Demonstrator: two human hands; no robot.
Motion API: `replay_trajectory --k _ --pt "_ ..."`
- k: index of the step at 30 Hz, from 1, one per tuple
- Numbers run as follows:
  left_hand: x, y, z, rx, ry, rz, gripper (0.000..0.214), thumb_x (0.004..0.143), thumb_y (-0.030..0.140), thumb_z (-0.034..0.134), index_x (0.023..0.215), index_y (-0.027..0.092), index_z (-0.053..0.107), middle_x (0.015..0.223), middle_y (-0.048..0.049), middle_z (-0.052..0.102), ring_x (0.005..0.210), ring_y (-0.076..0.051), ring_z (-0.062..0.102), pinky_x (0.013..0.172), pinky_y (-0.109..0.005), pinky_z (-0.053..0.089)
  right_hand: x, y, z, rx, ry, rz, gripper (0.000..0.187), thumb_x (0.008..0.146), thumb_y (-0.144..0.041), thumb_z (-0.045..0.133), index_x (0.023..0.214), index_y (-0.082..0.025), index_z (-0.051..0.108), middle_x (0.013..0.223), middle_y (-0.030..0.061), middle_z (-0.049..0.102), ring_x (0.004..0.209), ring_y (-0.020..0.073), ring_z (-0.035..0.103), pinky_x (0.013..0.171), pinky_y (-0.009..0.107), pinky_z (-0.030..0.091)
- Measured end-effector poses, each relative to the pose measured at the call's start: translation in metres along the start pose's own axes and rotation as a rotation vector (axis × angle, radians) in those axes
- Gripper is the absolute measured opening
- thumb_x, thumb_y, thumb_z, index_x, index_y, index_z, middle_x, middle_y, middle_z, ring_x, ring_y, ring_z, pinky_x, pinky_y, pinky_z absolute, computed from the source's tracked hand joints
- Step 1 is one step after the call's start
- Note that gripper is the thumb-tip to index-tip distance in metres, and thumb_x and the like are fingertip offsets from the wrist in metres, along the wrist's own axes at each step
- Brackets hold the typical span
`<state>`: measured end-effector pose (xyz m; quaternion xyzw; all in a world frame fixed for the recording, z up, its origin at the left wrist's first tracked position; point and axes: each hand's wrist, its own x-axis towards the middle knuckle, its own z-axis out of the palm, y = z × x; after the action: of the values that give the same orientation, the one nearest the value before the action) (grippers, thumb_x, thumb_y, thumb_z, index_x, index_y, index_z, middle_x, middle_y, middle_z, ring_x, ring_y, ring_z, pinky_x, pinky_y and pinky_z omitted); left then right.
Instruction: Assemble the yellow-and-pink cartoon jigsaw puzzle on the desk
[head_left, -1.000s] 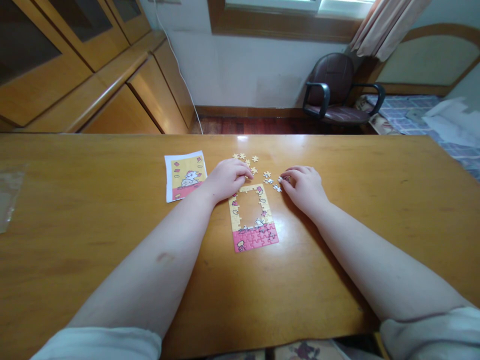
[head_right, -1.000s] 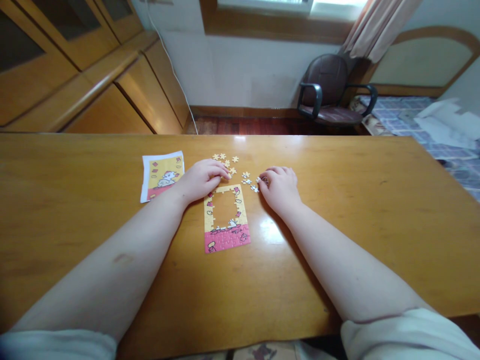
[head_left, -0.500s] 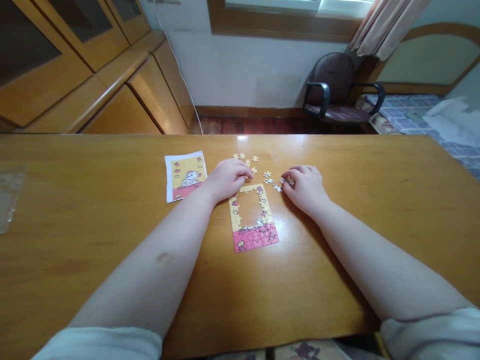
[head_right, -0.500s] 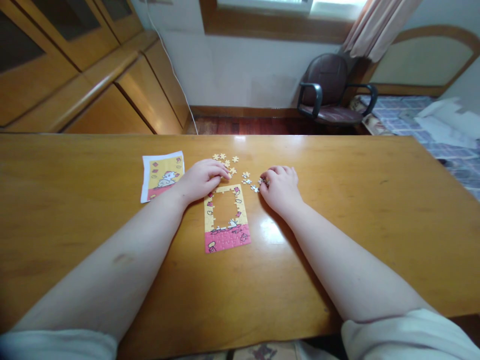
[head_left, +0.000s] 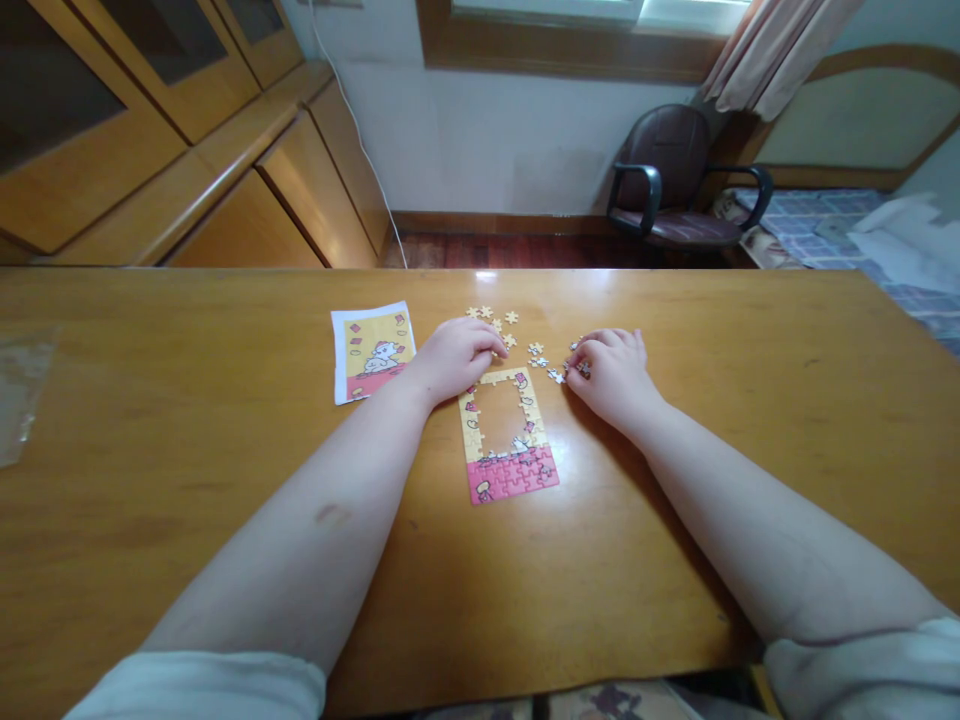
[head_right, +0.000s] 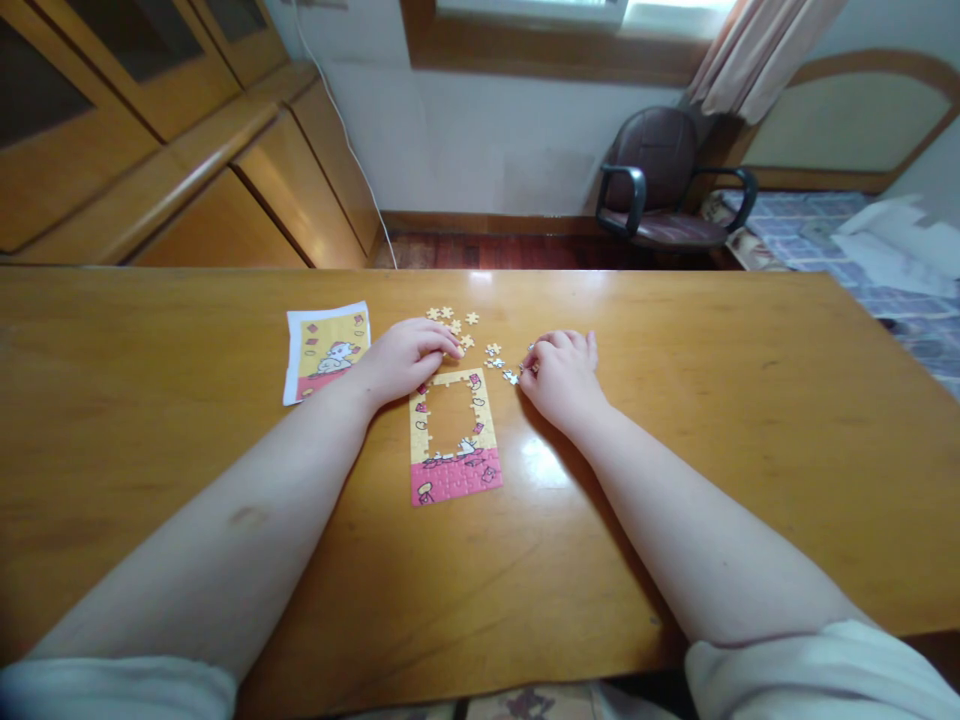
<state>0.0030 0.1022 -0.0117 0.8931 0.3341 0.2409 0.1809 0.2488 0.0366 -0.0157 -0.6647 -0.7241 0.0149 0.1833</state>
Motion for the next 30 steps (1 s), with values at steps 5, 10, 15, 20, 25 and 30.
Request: replay_trajectory --k 5,10,15,20,25,30 --pt "0.0 0.001 0.0 -0.004 -0.004 -0.002 0.032 0.077 0.005 0.046 0.083 0.021 0.073 0.098 -0.0023 0.075 0.097 -0.019 0.066 0.095 -0.04 0.051 0.002 0.006 -0.005 0.005 -0.02 0.016 0.014 0.076 -0.028 0.063 0.087 -0.024 0.072 0.104 0.009 0.068 0.107 0.0329 0.051 0.106 0.06 0.028" --pt "0.001 -0.001 0.0 0.005 -0.004 -0.003 0.032 0.077 0.005 0.046 0.084 0.022 0.074 0.098 -0.0019 0.074 0.097 -0.019 0.066 0.096 -0.04 0.051 0.006 0.011 -0.006 -0.004 -0.041 0.081 0.013 0.076 -0.034 0.067 0.08 -0.025 0.076 0.1 0.0098 0.068 0.099 0.0317 0.054 0.093 0.051 0.039" --pt "0.0 -0.001 0.0 -0.009 -0.005 -0.001 0.033 0.078 0.005 0.046 0.084 0.02 0.074 0.098 -0.0035 0.074 0.097 -0.02 0.066 0.095 -0.041 0.05 0.007 0.008 -0.01 -0.014 -0.135 0.171 0.012 0.074 -0.034 0.068 0.077 -0.025 0.075 0.096 0.0096 0.069 0.095 0.0322 0.056 0.081 0.045 0.043" --pt "0.0 0.0 0.0 -0.006 -0.007 -0.003 0.032 0.077 0.004 0.046 0.084 0.02 0.074 0.098 -0.0035 0.075 0.097 -0.02 0.066 0.095 -0.04 0.05 0.007 0.004 -0.014 -0.027 -0.191 0.16 0.007 0.072 -0.025 0.065 0.072 -0.025 0.072 0.096 0.0079 0.07 0.093 0.031 0.058 0.076 0.042 0.043" --pt "0.0 0.001 -0.001 -0.006 -0.009 -0.017 0.032 0.078 0.005 0.046 0.084 0.021 0.073 0.099 -0.0024 0.074 0.098 -0.019 0.066 0.095 -0.039 0.05 0.007 0.008 -0.019 -0.038 -0.191 0.131 0.02 0.073 -0.029 0.064 0.091 -0.028 0.074 0.1 0.0067 0.071 0.096 0.0315 0.059 0.079 0.043 0.044" --pt "0.0 0.0 0.0 -0.005 -0.01 -0.013 0.032 0.079 0.006 0.046 0.084 0.022 0.073 0.098 -0.0019 0.074 0.097 -0.019 0.065 0.095 -0.039 0.05 0.009 0.01 -0.023 -0.025 -0.259 0.15 0.024 0.073 -0.027 0.065 0.094 -0.032 0.076 0.093 0.0032 0.074 0.091 0.029 0.062 0.078 0.041 0.044"
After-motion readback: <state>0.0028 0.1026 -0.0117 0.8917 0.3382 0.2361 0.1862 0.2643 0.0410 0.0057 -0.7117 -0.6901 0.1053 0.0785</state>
